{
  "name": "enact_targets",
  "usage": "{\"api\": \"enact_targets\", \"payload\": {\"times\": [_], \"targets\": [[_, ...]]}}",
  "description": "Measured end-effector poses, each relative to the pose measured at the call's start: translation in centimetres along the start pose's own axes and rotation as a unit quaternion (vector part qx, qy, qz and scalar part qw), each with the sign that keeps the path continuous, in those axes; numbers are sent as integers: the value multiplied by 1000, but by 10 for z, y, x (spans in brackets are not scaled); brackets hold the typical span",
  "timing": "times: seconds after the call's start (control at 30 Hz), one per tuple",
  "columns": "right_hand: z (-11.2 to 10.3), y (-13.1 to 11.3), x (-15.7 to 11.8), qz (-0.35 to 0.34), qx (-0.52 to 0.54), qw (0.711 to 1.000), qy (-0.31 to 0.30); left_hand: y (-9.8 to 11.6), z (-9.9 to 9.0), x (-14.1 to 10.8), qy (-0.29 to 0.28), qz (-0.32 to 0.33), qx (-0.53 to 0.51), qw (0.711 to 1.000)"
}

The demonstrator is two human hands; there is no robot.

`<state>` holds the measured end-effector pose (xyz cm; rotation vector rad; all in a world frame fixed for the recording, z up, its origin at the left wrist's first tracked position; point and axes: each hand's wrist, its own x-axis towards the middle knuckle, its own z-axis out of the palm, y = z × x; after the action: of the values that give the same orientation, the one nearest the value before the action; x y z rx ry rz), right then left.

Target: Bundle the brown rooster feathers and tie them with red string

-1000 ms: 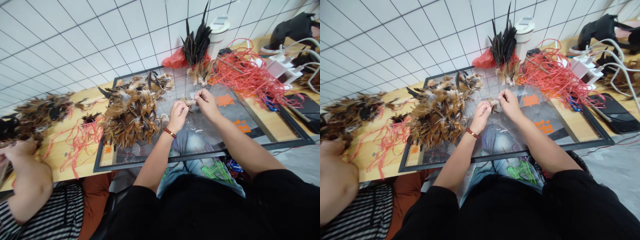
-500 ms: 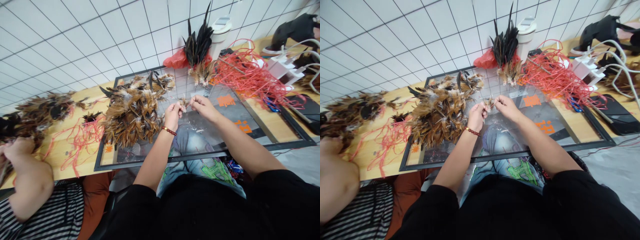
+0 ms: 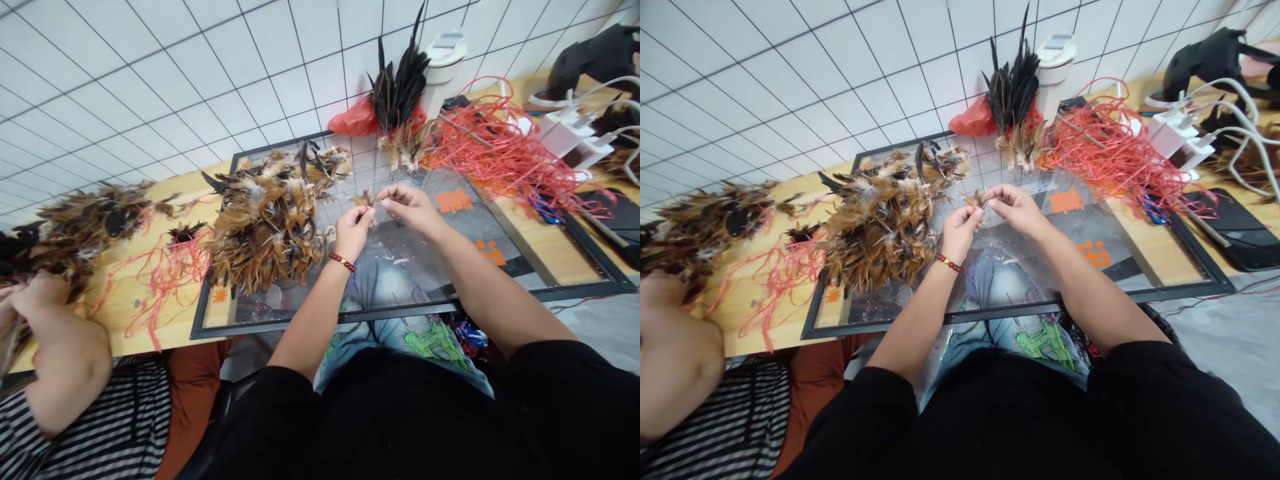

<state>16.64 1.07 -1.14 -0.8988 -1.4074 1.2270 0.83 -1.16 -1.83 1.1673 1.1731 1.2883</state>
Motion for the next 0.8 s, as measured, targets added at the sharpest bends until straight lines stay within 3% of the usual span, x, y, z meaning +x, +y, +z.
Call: {"api": "enact_targets", "payload": {"times": [0.13, 0.37, 0.53, 0.8], "targets": [[-1, 10, 2, -35, -70, 997, 4, 7, 0, 0, -4, -43, -62, 997], [3, 6, 0, -19, -87, 996, -8, 12, 1, -3, -18, -33, -92, 995], [2, 1, -1, -42, -129, 991, 17, 12, 1, -1, 27, -72, -106, 991], [6, 5, -2, -59, -64, 996, 2, 10, 0, 0, 43, -142, -144, 978]]}}
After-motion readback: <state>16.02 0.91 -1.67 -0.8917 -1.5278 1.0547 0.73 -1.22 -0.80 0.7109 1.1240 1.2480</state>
